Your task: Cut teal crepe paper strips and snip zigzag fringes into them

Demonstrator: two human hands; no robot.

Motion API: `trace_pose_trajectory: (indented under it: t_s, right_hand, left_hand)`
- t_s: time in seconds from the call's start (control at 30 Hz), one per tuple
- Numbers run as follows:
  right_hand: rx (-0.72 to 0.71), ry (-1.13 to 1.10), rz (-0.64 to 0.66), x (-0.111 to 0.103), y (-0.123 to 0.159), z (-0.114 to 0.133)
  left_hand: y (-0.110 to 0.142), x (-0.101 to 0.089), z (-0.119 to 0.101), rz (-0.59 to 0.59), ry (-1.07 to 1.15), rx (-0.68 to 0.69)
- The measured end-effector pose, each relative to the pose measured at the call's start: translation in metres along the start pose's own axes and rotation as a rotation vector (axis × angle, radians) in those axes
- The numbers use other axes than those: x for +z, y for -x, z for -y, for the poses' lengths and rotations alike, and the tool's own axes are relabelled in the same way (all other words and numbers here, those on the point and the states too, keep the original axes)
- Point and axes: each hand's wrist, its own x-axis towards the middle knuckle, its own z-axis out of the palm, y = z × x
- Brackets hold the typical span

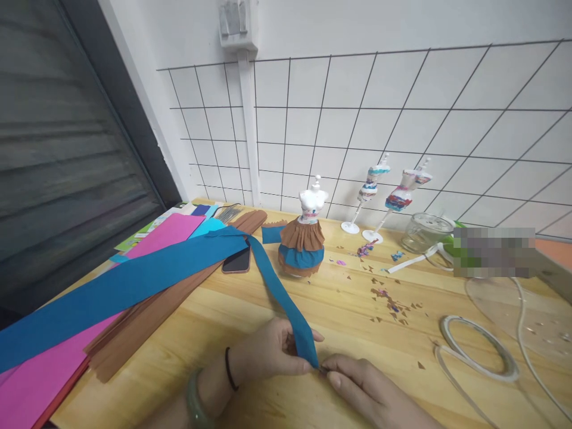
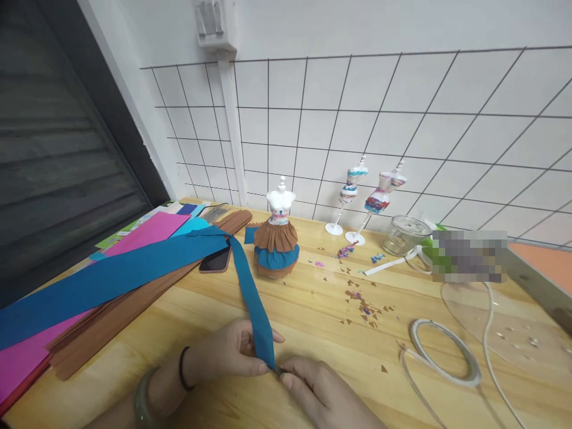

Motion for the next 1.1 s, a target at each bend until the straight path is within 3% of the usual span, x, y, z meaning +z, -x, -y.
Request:
trace_pose_trajectory:
  t_s: [1.1]
  right_hand:
    - [0.008, -0.018, -0.019, 0.0006, -0.0002, 0.0053]
  left_hand:
    - [-0.002, -0.0019, -0.001, -0.057, 0.053, -0.002]
